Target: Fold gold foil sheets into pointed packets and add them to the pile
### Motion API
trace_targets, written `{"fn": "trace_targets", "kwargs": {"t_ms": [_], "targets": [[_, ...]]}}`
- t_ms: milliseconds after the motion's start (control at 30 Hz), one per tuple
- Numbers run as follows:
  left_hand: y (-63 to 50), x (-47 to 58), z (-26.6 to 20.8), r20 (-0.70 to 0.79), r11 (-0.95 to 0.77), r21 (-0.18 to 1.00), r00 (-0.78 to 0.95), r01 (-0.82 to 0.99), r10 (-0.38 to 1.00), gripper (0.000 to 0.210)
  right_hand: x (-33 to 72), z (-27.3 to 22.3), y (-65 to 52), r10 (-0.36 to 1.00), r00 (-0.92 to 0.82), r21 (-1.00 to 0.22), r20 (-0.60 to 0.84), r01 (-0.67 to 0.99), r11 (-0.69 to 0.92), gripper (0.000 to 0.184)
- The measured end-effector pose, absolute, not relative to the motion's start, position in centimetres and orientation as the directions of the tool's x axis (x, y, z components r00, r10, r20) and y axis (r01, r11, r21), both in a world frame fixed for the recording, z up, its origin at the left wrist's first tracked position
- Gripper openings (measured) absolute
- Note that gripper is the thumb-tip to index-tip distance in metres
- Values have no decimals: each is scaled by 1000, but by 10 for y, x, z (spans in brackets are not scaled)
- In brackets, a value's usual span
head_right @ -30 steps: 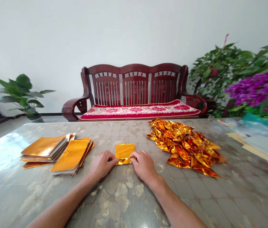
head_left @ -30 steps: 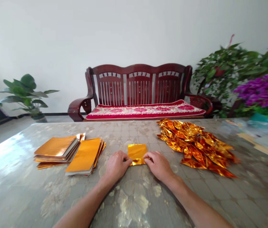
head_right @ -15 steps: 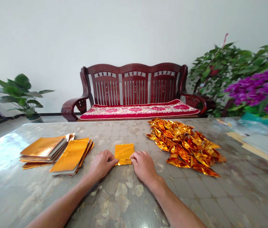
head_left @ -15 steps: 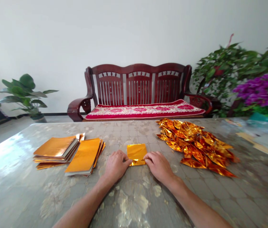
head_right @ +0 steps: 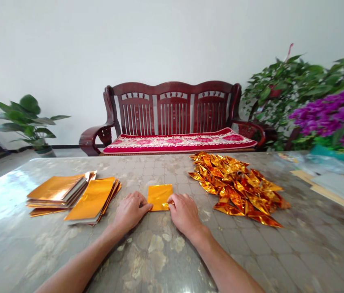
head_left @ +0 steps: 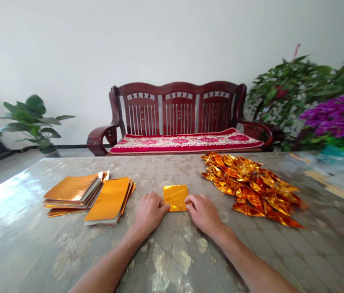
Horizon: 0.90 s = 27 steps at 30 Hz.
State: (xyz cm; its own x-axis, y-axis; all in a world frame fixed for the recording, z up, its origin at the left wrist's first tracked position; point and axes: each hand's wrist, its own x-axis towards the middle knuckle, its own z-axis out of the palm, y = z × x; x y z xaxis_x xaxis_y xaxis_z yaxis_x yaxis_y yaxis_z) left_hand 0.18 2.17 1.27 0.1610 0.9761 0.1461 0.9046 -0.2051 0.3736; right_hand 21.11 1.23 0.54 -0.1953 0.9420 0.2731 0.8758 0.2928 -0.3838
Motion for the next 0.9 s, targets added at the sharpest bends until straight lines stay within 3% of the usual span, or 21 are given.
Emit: {"fn": "trace_targets", "kwargs": {"t_ms": [367,700,900], "targets": [[17,4,15,157,-218,354,172,910,972,23,211,4,13,932,-219,-362,288,876,318,10],[12,9,19,172,-227,252,187,941,967,19,209,5,11,926,-231,-323,297,889,325,10],[12,6,15,227,-253,290,191,923,955,13,210,3,12,930,-218,-317,296,896,311,8]]}}
